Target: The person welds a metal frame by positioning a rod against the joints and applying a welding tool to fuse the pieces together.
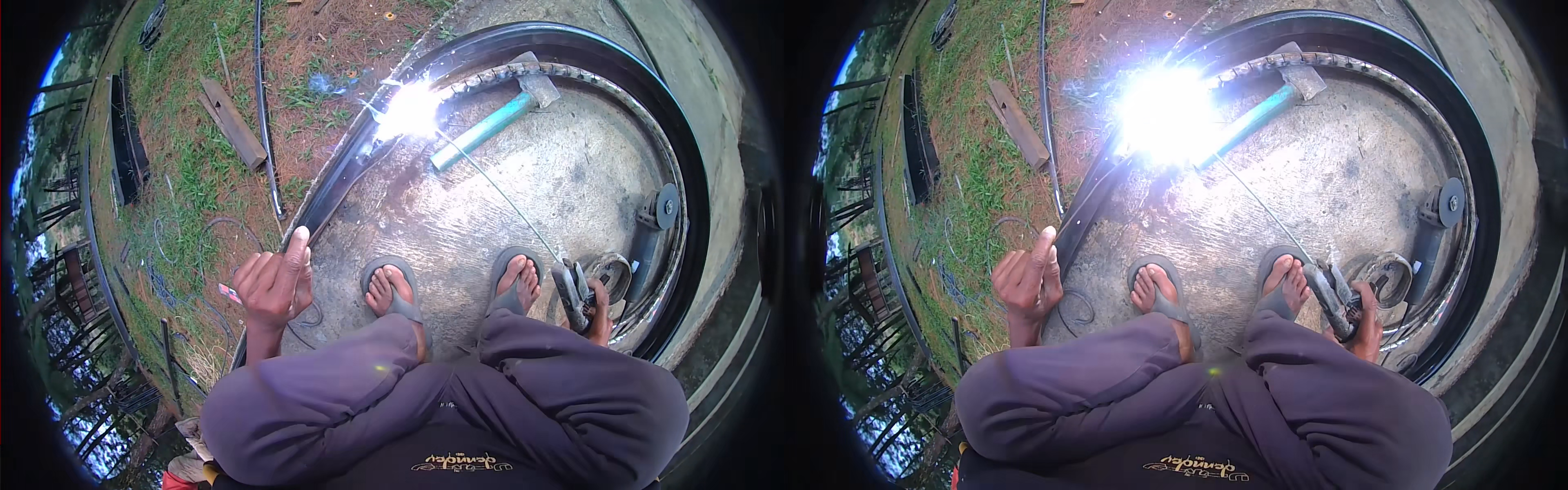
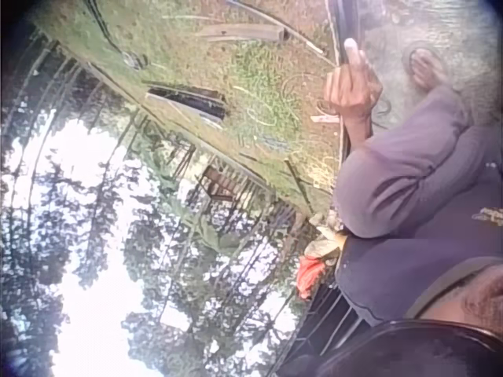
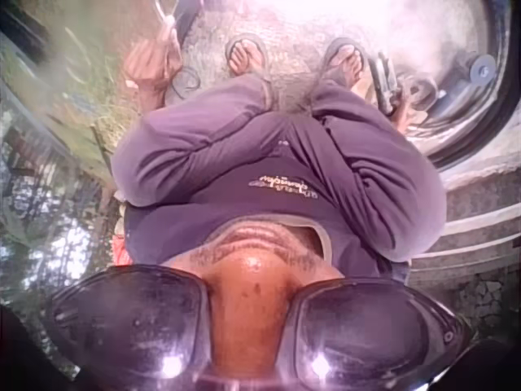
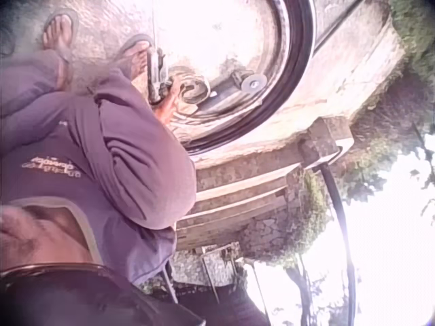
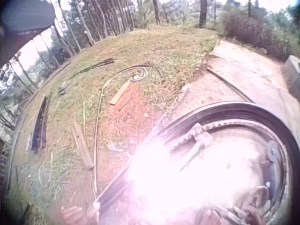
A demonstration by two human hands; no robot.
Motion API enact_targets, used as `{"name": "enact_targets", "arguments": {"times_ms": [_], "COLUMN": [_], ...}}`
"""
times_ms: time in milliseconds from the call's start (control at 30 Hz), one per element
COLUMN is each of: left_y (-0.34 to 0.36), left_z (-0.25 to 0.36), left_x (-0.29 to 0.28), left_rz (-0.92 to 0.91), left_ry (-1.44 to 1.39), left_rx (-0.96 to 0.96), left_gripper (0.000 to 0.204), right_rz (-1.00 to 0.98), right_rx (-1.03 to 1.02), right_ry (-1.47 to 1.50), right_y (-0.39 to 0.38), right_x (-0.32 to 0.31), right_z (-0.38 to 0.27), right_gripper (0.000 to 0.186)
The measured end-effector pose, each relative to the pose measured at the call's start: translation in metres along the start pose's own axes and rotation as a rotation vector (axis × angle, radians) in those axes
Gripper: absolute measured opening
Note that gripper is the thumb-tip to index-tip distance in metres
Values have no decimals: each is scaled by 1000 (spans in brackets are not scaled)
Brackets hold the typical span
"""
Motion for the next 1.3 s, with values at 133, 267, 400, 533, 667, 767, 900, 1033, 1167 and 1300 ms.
{"name": "enact_targets", "arguments": {"times_ms": [133, 267, 400, 533, 667, 767, 900, 1033, 1167, 1300], "left_y": [1, 16, 15, 35, 53, 63, 79, 78, 92, 87], "left_z": [-7, -27, -79, -140, -181, -198, -197, -209, -219, -217], "left_x": [-5, -20, -14, 10, 25, 36, 44, 51, 60, 56], "left_rz": [79, 121, -72, -222, -250, -318, -378, -405, -397, -389], "left_ry": [-40, -91, -446, -978, -1052, -998, -1042, -992, -999, -952], "left_rx": [-55, -164, -564, -738, -712, -660, -615, -593, -527, -540], "left_gripper": [31, 21, 18, 22, 25, 27, 28, 31, 31, 30], "right_rz": [140, 179, 197, 282, 265, 293, 278, 40, 234, 143], "right_rx": [-237, -86, -13, -12, -225, -206, -210, 98, 770, 542], "right_ry": [-140, -86, -86, -142, -186, -237, -197, -181, 556, 259], "right_y": [0, -3, -3, -3, -1, -9, -14, 9, -2, 5], "right_x": [0, 0, 2, 5, 8, 11, 14, 3, 8, 10], "right_z": [-12, -12, -14, -19, -27, -15, 42, 163, 423, 363], "right_gripper": [70, 67, 66, 66, 66, 66, 64, 43, 25, 29]}}
Point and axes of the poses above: each hand's wrist, its own y-axis towards the middle knuckle, its own x-axis out of the palm, z = x × y, the point moved 4 cm from there along y, towards the middle knuckle, and after that the axes turned 4 degrees about -z, right-handed, at the moved point
